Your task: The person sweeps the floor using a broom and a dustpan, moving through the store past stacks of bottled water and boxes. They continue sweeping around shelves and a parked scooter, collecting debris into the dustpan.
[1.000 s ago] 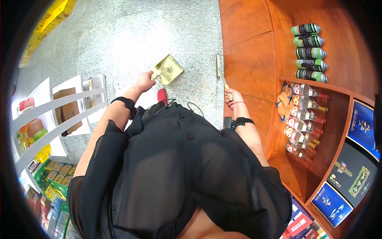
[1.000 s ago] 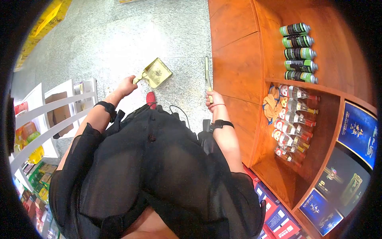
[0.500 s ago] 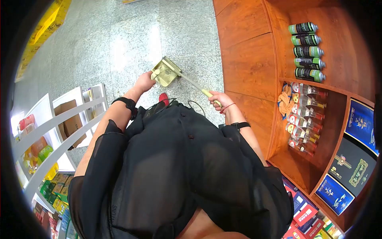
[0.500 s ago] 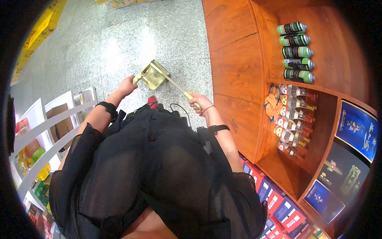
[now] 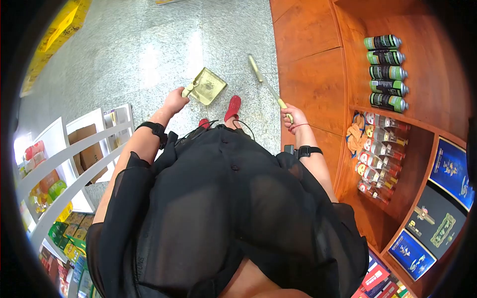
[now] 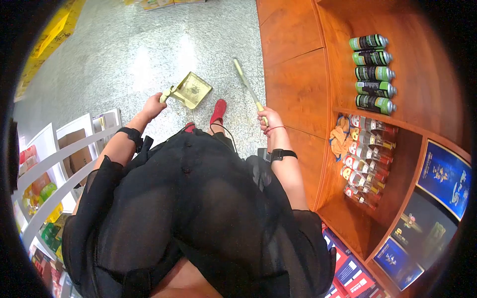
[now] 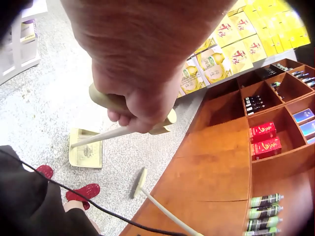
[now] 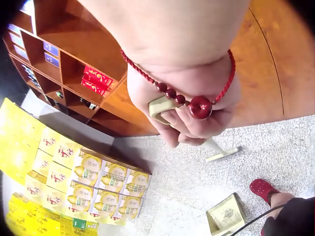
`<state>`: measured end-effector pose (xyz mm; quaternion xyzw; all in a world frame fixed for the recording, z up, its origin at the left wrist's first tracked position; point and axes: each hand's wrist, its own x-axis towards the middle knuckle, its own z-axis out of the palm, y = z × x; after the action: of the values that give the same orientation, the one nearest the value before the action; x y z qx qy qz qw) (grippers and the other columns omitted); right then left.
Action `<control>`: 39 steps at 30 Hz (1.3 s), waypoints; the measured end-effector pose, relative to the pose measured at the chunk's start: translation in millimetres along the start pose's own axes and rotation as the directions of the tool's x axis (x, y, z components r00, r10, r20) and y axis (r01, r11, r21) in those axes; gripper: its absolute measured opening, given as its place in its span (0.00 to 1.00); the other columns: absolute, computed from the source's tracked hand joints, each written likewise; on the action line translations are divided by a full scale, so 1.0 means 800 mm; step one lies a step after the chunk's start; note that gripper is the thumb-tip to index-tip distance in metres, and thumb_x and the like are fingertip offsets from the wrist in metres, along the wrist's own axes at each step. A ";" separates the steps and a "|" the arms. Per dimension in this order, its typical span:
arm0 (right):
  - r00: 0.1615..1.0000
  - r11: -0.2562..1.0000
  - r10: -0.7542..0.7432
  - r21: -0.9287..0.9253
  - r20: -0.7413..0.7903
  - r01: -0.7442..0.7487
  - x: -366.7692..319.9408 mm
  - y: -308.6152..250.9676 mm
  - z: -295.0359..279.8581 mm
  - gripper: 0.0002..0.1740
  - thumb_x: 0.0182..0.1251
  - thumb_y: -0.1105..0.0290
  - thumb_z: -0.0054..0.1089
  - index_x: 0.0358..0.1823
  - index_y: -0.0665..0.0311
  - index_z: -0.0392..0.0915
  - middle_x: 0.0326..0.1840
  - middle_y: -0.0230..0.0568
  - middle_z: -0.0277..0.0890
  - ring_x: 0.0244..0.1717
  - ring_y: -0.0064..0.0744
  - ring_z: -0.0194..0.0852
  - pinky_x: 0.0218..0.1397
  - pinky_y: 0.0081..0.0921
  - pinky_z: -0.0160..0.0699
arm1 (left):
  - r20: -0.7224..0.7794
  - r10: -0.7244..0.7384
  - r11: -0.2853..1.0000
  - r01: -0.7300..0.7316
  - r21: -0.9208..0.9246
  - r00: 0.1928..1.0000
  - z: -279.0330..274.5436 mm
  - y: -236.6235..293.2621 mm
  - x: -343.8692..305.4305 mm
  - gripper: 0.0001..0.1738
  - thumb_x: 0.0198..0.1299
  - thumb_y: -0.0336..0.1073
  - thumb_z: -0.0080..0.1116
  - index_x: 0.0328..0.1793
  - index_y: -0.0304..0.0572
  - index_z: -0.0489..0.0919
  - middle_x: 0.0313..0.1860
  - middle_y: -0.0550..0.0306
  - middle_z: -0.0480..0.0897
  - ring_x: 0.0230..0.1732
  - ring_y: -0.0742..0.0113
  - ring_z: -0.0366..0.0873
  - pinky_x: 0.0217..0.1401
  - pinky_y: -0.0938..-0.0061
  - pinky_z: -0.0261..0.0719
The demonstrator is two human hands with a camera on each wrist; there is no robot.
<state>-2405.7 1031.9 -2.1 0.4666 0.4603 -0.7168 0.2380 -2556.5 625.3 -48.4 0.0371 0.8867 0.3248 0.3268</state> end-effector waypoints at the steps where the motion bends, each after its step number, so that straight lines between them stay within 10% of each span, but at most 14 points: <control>1: 1.000 1.000 -0.010 0.003 -0.017 0.010 0.014 -0.008 -0.003 0.17 0.55 0.76 0.52 0.48 0.60 0.65 0.19 0.30 0.62 0.11 0.15 0.52 0.09 0.13 0.49 | 0.004 -0.044 0.998 0.044 -0.037 0.999 -0.001 0.003 0.004 0.18 0.43 0.34 0.55 0.43 0.39 0.76 0.31 0.43 0.80 0.36 0.49 0.78 0.42 0.62 0.75; 8: 0.995 0.981 0.096 0.170 -0.034 -0.089 0.090 -0.066 -0.011 0.08 0.57 0.74 0.54 0.35 0.58 0.65 0.17 0.29 0.62 0.11 0.16 0.56 0.09 0.14 0.53 | 0.007 -0.136 0.989 0.137 -0.055 0.991 -0.001 0.057 0.033 0.18 0.43 0.35 0.55 0.44 0.40 0.76 0.31 0.43 0.80 0.36 0.50 0.78 0.42 0.62 0.75; 12: 0.993 0.980 0.118 -0.163 0.012 -0.115 0.072 -0.098 0.005 0.08 0.56 0.75 0.54 0.34 0.58 0.65 0.18 0.29 0.62 0.11 0.16 0.54 0.10 0.15 0.49 | -0.013 -0.153 0.988 0.153 -0.013 0.988 0.013 0.080 0.068 0.20 0.43 0.36 0.57 0.46 0.41 0.76 0.36 0.42 0.80 0.42 0.49 0.78 0.47 0.62 0.74; 26: 0.961 0.949 0.161 -0.302 0.225 -0.088 0.071 -0.195 -0.048 0.26 0.53 0.75 0.54 0.57 0.57 0.67 0.20 0.25 0.60 0.11 0.11 0.50 0.10 0.11 0.43 | -0.075 -0.147 0.989 0.146 -0.019 0.986 0.020 0.155 0.127 0.20 0.44 0.35 0.55 0.46 0.38 0.75 0.36 0.41 0.80 0.41 0.48 0.78 0.47 0.61 0.73; 28: 0.976 0.970 0.100 -0.240 0.195 -0.052 0.066 -0.207 -0.057 0.36 0.54 0.76 0.52 0.67 0.60 0.55 0.21 0.28 0.63 0.12 0.12 0.52 0.11 0.12 0.46 | -0.088 -0.197 0.980 0.193 -0.054 0.976 0.022 0.159 0.132 0.21 0.44 0.35 0.55 0.47 0.38 0.75 0.36 0.41 0.80 0.42 0.48 0.78 0.48 0.61 0.73; 39: 0.998 0.992 0.024 -0.125 0.059 -0.016 0.153 -0.249 -0.045 0.09 0.57 0.75 0.53 0.37 0.59 0.64 0.20 0.30 0.62 0.13 0.17 0.56 0.10 0.15 0.52 | -0.065 -0.164 0.986 0.165 0.012 0.984 0.006 0.182 0.177 0.19 0.46 0.37 0.57 0.46 0.41 0.76 0.38 0.42 0.80 0.43 0.49 0.78 0.47 0.62 0.74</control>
<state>-2598.7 1166.5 -28.9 0.4335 0.4920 -0.6980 0.2878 -2686.0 781.4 -42.4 -0.0437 0.8996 0.2899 0.3238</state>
